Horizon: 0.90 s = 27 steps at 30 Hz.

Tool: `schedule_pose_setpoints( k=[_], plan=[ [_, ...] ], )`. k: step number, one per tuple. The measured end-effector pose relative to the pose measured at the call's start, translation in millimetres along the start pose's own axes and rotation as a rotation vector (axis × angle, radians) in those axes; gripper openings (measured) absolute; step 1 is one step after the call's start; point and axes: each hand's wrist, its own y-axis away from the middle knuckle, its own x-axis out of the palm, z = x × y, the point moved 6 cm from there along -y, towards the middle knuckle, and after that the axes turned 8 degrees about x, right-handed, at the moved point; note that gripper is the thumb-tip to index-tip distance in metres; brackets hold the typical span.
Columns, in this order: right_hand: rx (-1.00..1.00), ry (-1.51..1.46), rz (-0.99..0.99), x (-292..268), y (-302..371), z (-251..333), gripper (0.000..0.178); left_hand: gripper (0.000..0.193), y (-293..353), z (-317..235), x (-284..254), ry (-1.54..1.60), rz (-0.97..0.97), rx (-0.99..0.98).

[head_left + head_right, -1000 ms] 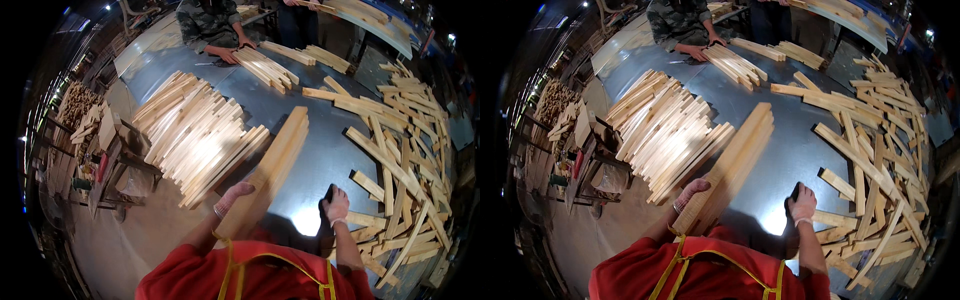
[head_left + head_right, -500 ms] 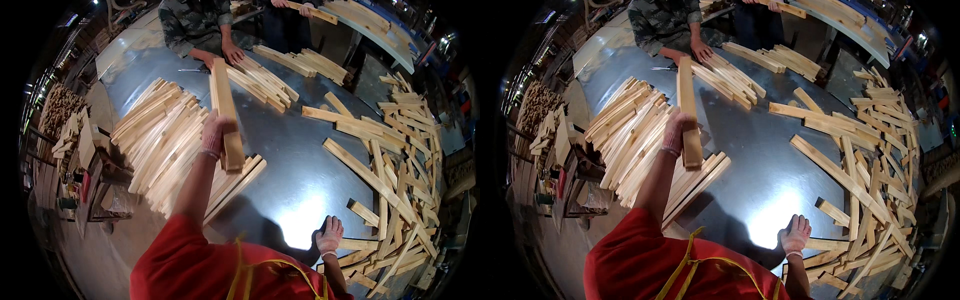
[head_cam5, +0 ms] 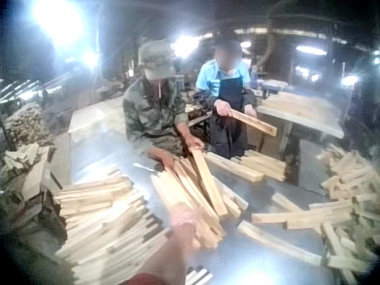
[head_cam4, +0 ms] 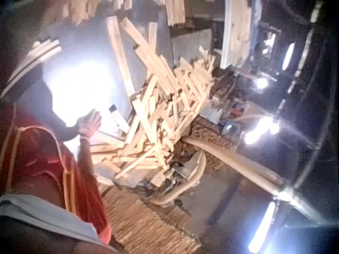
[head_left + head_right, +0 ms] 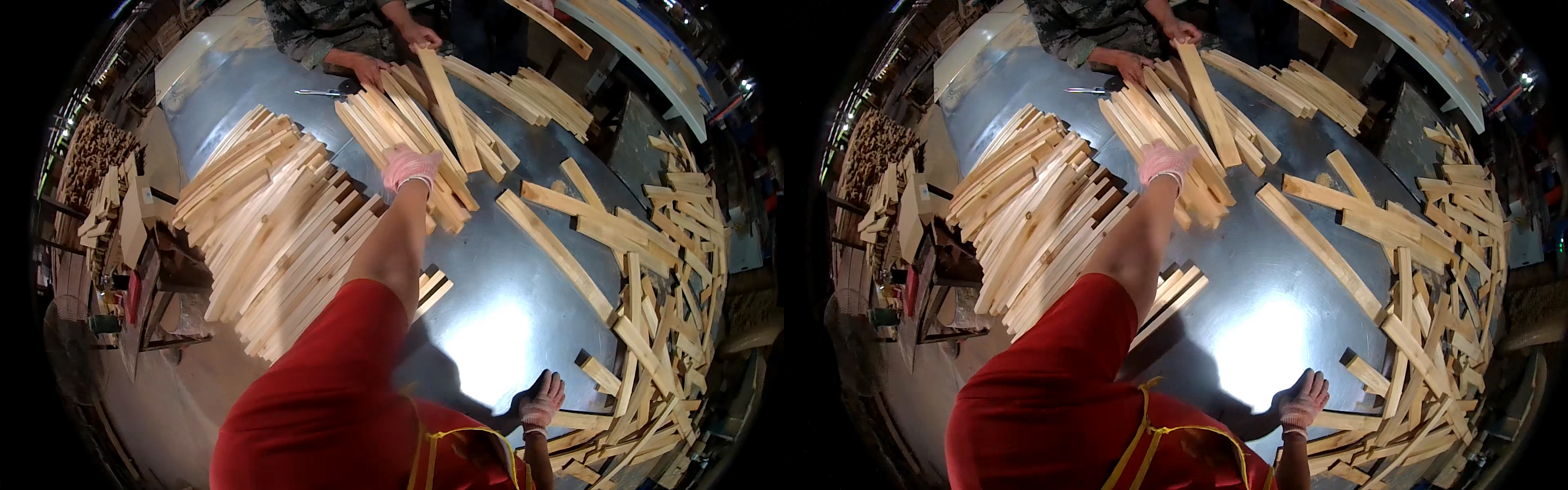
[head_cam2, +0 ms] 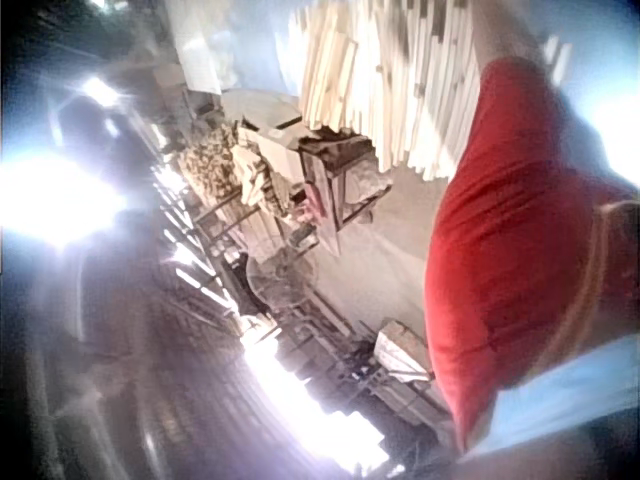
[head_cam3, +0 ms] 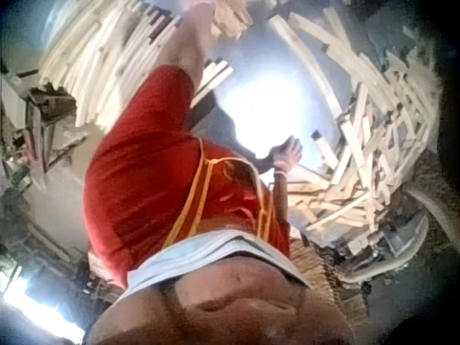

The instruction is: The person sorts and stacks thin wooden slats on a large metal table. They pick up individual pieces from a scattered pile and arrange them into neat, aligned stacks.

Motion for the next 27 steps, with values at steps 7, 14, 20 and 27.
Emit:
schedule_pose_setpoints(
  k=[7, 14, 20, 27],
  plan=[
    [-0.046, -0.283, 0.043, -11.6, -22.4, -8.0, 0.080, 0.105, -12.9, 3.7, 33.6, 0.165, -0.123, 0.218],
    [-0.223, -0.427, -0.207, -156.2, -176.3, 76.4, 0.079, 0.113, -28.3, -15.8, 43.6, -0.007, 0.006, 0.122],
    [0.018, -0.055, 0.031, -148.7, -271.8, 8.2, 0.108, 0.097, -1.3, 4.7, 25.5, 0.125, -0.031, 0.452],
    [0.004, 0.274, 0.182, -99.8, -209.5, -21.6, 0.102, 0.069, 147.7, 118.9, -24.4, -0.001, -0.169, 1.019]
  ],
)
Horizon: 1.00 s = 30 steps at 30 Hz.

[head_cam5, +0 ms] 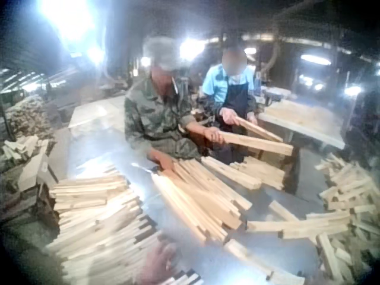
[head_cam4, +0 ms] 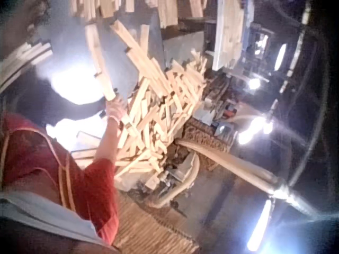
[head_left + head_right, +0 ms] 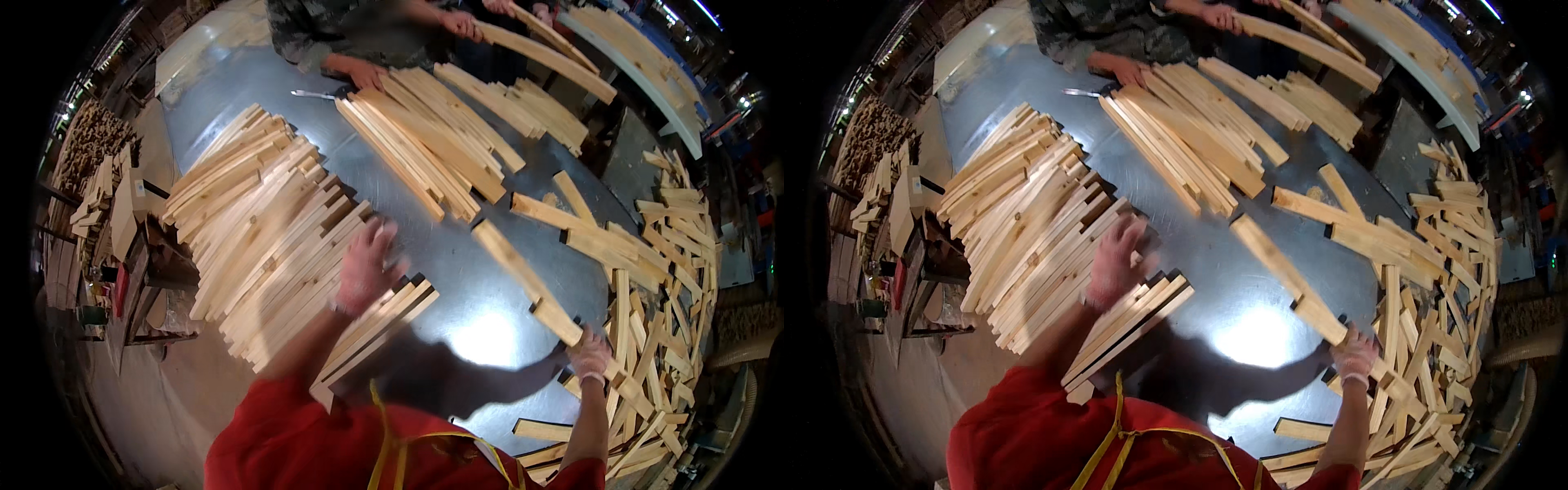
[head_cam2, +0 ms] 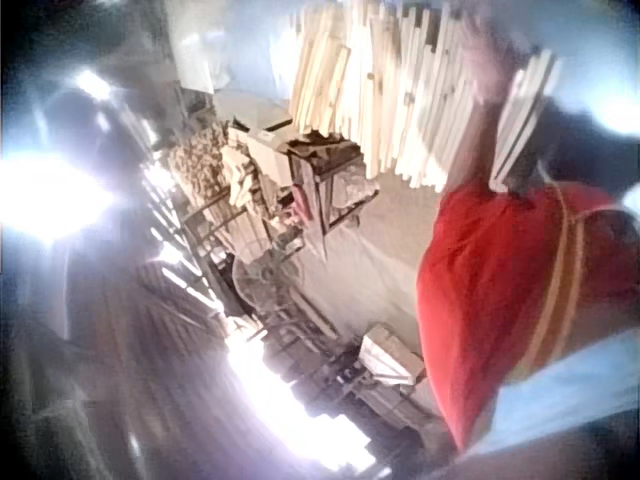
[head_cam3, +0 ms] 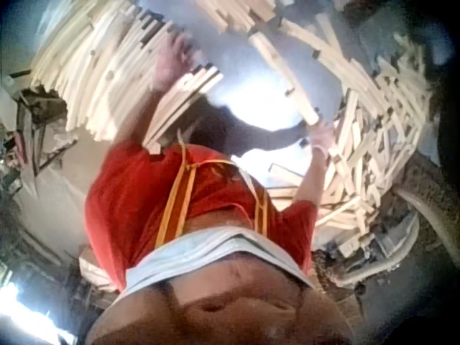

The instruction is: The person sorts and stacks thin wooden slats on a large metal table. They pick up individual pieces from a scattered pile and arrange them into neat, aligned stacks.

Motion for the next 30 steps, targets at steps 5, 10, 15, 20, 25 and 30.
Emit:
schedule_pose_setpoints(
  k=[5, 10, 15, 20, 25, 30],
  plan=[
    [-0.017, -0.028, 0.020, 29.2, 72.7, -32.8, 0.092, 0.071, 104.2, -59.6, -46.9, -0.038, 0.205, -0.146],
    [-0.095, 0.008, 0.076, 44.1, 116.0, -49.9, 0.096, 0.073, 186.7, -94.8, -86.0, -0.139, 0.332, -0.112],
    [-0.210, -0.056, -0.069, 3.2, 144.9, -34.6, 0.095, 0.077, 262.0, -103.5, -139.1, -0.236, 0.482, -0.235],
    [-0.386, -0.570, -0.162, 15.9, 193.3, 28.3, 0.089, 0.070, 327.3, -46.5, -169.9, -0.474, 0.352, -0.294],
    [-0.491, -0.857, 0.385, 41.8, 290.3, 151.3, 0.088, 0.085, 410.0, 55.3, -228.2, -0.370, 0.024, -0.826],
    [-0.483, -1.064, 0.520, 65.3, 324.2, 269.3, 0.090, 0.053, 509.3, 207.5, -191.5, 0.496, -0.614, -1.203]
  ],
)
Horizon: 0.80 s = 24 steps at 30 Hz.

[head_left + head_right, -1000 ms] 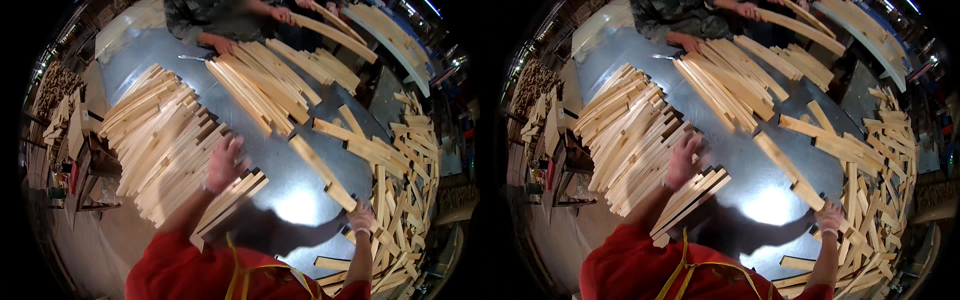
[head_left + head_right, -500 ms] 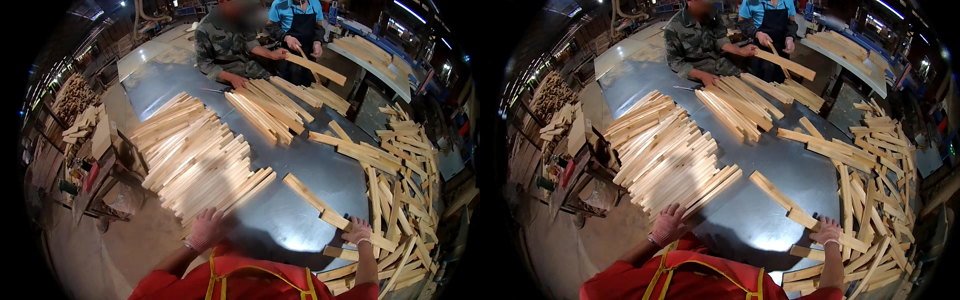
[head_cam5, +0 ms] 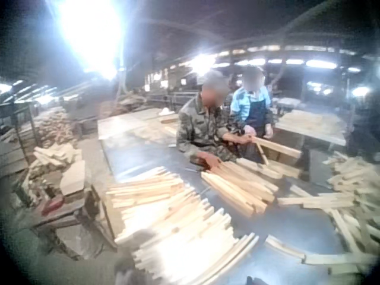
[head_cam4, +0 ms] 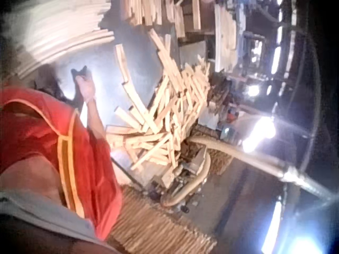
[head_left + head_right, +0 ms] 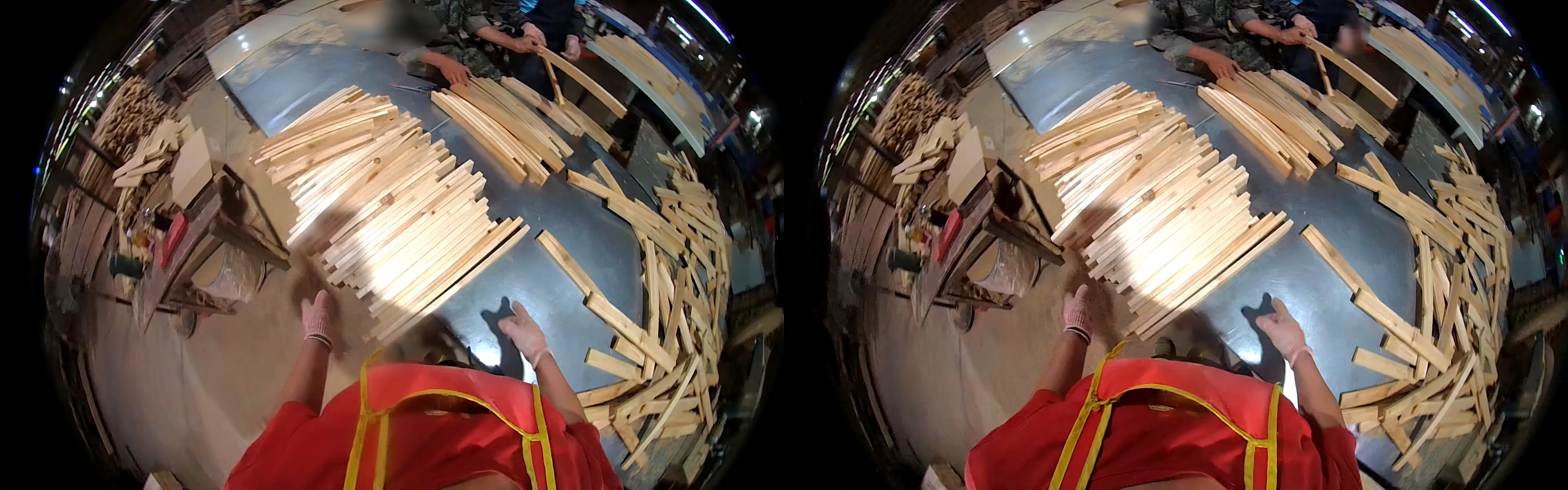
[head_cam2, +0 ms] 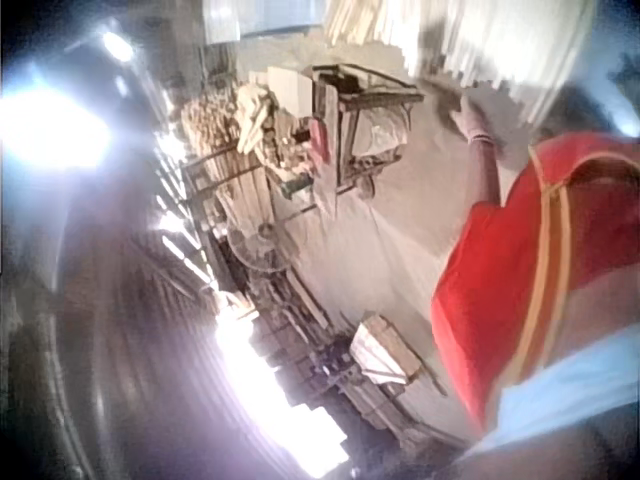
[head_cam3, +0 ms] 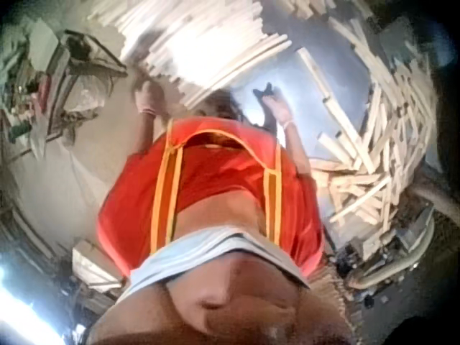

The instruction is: The person sorts and stacks thin wooden slats on a large metal table. They pick up individual pieces from a scattered pile and arrange them into neat, aligned stacks.

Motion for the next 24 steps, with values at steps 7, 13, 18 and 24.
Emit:
schedule_pose_setpoints(
  k=[7, 13, 18, 24],
  plan=[
    [0.114, -0.525, -0.236, 47.6, -61.0, 53.7, 0.093, 0.031, 86.5, -47.6, 109.6, 0.485, 0.545, -0.436],
    [0.025, -0.303, -0.384, 30.8, -66.7, 40.7, 0.086, 0.030, 163.3, -145.2, 104.5, -0.562, 1.455, 0.302],
    [0.071, -0.550, -0.307, 24.8, -62.8, 57.5, 0.084, 0.044, 101.0, -211.5, 184.1, -0.704, 0.859, 0.919],
    [0.166, -0.066, -0.260, -4.4, -56.7, 79.1, 0.095, 0.060, 71.7, -155.5, 269.1, -0.754, 1.120, 0.205]
  ],
)
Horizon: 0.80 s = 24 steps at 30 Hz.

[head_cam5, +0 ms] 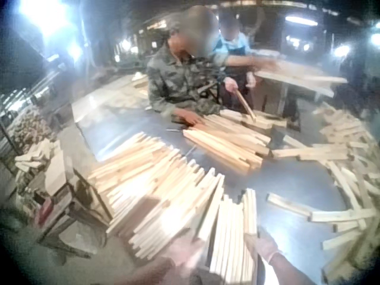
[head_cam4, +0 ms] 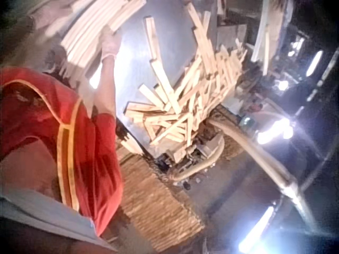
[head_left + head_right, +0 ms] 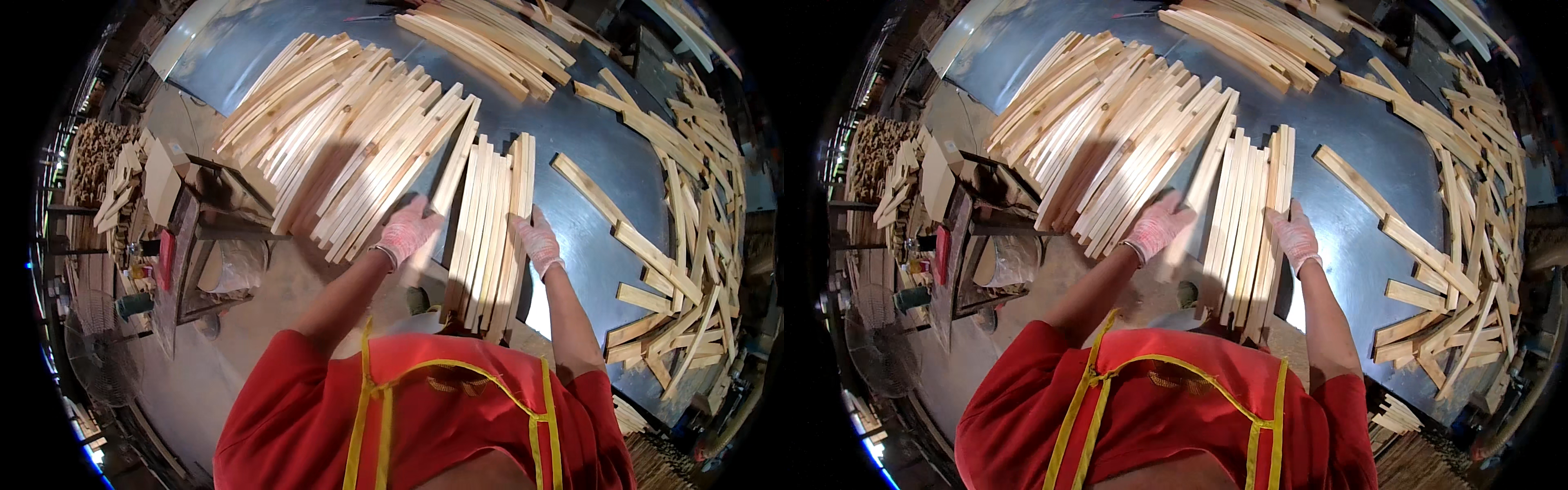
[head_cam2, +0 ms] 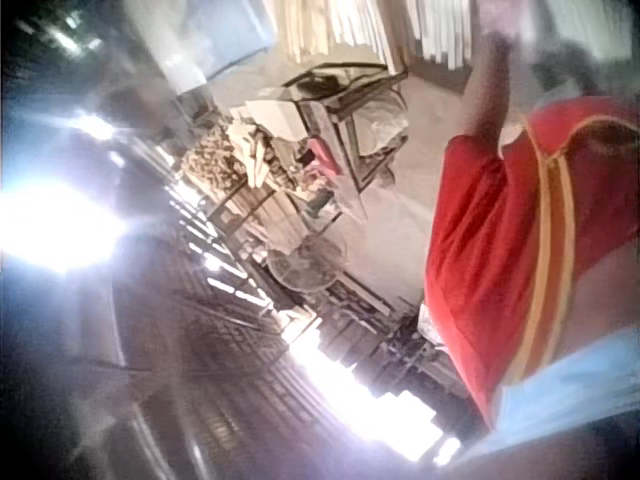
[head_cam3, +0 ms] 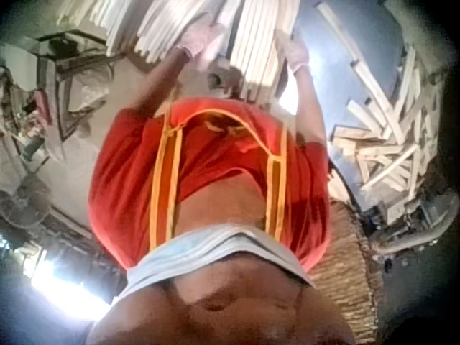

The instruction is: The person sorts and stacks thin wooden slats on a large metal table. They pick up individual pieces from a scattered pile and arrange them into neat, aligned stacks.

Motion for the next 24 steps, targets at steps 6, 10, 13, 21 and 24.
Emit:
schedule_pose_setpoints(
  k=[6, 10, 13, 21, 24],
  plan=[
    [-0.001, 0.247, -0.005, -8.0, -7.6, -3.0, 0.099, 0.099, -25.2, -47.5, 31.0, -0.185, -0.014, -0.016],
    [0.172, 0.138, 0.062, -7.8, -10.5, 3.4, 0.087, 0.102, -21.6, -71.0, 51.5, -0.230, -0.122, 0.015],
    [-0.146, -0.220, -0.088, -30.1, -12.7, 1.4, 0.077, 0.102, -13.4, -105.4, 38.1, -0.048, -0.244, 0.118],
    [-0.762, -0.577, -0.432, -147.2, 129.2, 180.2, 0.066, 0.062, 51.7, -258.6, -105.6, 0.254, -0.739, 1.158],
    [-0.667, -0.428, -0.517, -143.4, 135.2, 167.3, 0.064, 0.062, 41.7, -243.8, -110.2, 0.463, -0.446, 1.150]
  ],
)
